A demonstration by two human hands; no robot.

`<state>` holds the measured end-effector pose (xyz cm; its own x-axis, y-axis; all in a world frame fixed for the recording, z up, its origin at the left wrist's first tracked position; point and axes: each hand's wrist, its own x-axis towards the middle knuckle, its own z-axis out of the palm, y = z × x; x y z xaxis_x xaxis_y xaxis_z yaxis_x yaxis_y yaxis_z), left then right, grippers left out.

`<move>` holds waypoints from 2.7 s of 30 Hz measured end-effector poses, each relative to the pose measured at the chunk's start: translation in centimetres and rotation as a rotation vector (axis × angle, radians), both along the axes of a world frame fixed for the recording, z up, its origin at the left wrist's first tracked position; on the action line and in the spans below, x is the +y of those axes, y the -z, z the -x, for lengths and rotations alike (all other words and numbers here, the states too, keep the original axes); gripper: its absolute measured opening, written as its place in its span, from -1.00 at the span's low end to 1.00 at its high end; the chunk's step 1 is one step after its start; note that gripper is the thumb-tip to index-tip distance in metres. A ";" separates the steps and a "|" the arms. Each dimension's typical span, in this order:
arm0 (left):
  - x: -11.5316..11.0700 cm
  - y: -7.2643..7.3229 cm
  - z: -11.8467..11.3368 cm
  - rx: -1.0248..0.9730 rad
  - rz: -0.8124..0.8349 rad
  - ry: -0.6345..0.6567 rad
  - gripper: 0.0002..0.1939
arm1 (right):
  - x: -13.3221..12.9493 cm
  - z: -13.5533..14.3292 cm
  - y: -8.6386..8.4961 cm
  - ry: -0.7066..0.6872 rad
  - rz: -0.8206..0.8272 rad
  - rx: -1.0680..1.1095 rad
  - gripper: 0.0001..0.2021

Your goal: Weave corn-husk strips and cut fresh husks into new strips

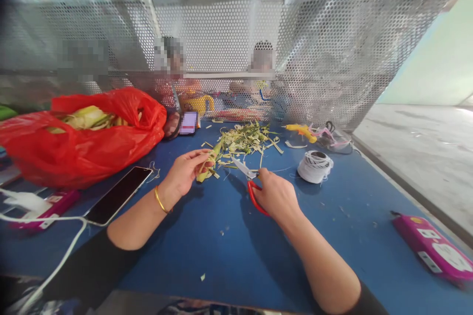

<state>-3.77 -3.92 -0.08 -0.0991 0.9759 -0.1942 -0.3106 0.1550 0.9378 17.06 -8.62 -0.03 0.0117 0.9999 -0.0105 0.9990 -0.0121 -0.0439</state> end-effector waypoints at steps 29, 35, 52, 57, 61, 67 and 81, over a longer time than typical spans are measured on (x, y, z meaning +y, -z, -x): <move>-2.0 1.1 -2.4 -0.331 0.169 0.181 -0.85 | 2.4 4.4 1.0 -0.163 -0.433 1.001 -0.83; -1.8 1.7 -2.4 -0.312 0.174 0.220 -0.84 | 2.4 4.1 1.4 -0.189 -0.458 0.952 -0.82; -2.3 2.1 -2.4 -0.020 0.124 0.321 -0.94 | 3.2 3.5 2.2 -0.065 -0.187 1.249 -0.67; -2.3 2.8 -2.6 0.051 0.069 0.386 -0.83 | 2.8 3.7 1.9 -0.060 -0.052 1.425 -0.64; -2.2 2.7 -2.5 0.044 0.063 0.481 -0.79 | 2.6 3.1 1.5 -0.103 0.076 1.474 -0.63; -0.5 1.7 -0.8 0.350 -0.010 0.412 -0.88 | 3.3 0.9 1.1 -0.096 0.209 1.288 -0.66; 2.6 2.0 3.1 1.485 -0.072 0.148 -0.74 | 2.2 -0.1 0.3 -0.256 0.119 0.360 -0.84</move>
<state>-6.91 -1.30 -2.10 -0.0597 0.9974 0.0405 0.9231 0.0397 0.3826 17.14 -6.41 -0.35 -0.2607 0.9618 -0.0834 0.8919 0.2068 -0.4023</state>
